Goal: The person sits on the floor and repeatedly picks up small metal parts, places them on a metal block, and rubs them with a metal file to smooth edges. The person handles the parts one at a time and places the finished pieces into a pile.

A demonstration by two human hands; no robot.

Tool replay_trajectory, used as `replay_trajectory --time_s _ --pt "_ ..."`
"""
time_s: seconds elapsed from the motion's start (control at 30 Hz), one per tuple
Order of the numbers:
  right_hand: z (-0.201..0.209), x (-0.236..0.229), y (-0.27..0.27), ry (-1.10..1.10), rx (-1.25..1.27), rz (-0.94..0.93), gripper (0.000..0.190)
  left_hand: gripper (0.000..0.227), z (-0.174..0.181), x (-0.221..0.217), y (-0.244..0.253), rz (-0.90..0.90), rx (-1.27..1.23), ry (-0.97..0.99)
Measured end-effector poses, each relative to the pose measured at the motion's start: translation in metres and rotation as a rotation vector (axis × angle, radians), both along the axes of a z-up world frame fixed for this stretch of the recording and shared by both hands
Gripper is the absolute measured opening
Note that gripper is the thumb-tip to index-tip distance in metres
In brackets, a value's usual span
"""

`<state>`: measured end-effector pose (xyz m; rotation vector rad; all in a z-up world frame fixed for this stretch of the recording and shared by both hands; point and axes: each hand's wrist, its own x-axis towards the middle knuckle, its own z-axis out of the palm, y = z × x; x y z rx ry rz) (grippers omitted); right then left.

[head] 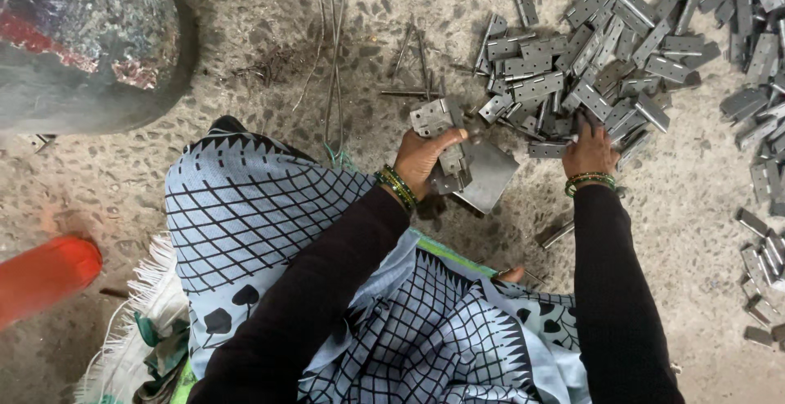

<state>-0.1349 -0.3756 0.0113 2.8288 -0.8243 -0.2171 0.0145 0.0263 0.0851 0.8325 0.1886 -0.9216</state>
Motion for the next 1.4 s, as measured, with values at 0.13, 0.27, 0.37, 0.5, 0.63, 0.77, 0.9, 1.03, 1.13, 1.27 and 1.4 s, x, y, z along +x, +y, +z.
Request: replay_trajectory --time_s 0.13,0.27,0.37,0.5,0.63,0.77,0.9,1.03,1.13,1.27,1.4 --pt "0.004 -0.002 0.001 0.013 0.002 -0.049 0.062 0.038 -0.01 -0.002 -0.001 -0.023 0.064 0.075" --pt "0.02 -0.014 0.023 0.141 0.012 -0.226 0.068 0.036 -0.02 -0.006 -0.004 -0.015 0.052 -0.009" --pt "0.027 -0.032 0.063 -0.13 0.237 -0.346 0.051 0.033 -0.021 -0.005 -0.009 -0.018 0.057 -0.008" --pt "0.055 -0.032 0.117 -0.454 0.601 -0.376 0.055 0.03 -0.023 -0.006 -0.005 0.041 0.105 -0.063" --pt "0.133 -0.027 0.133 -0.85 0.677 -0.051 0.067 0.03 -0.022 -0.007 -0.003 0.055 0.045 -0.073" --pt "0.165 -0.016 0.152 -1.207 0.023 0.229 0.064 0.031 -0.024 -0.004 -0.005 -0.004 0.14 -0.059" --pt "0.084 -0.007 0.226 -0.743 -0.12 0.123 0.05 0.034 -0.026 -0.001 -0.005 -0.004 0.18 -0.086" --pt "0.031 -0.015 0.248 -0.25 0.066 -0.031 0.073 0.044 -0.03 -0.003 -0.011 0.046 0.279 -0.2" --pt "0.028 -0.038 0.25 -0.303 0.117 -0.05 0.072 0.049 -0.034 -0.013 -0.01 -0.001 0.234 -0.077" --pt "0.035 -0.037 0.25 -0.34 -0.046 -0.025 0.061 0.059 -0.032 -0.006 -0.013 -0.032 0.263 -0.114" --pt "0.035 -0.034 0.255 -0.323 0.074 -0.062 0.04 0.071 -0.032 -0.006 -0.012 -0.058 0.299 -0.123"
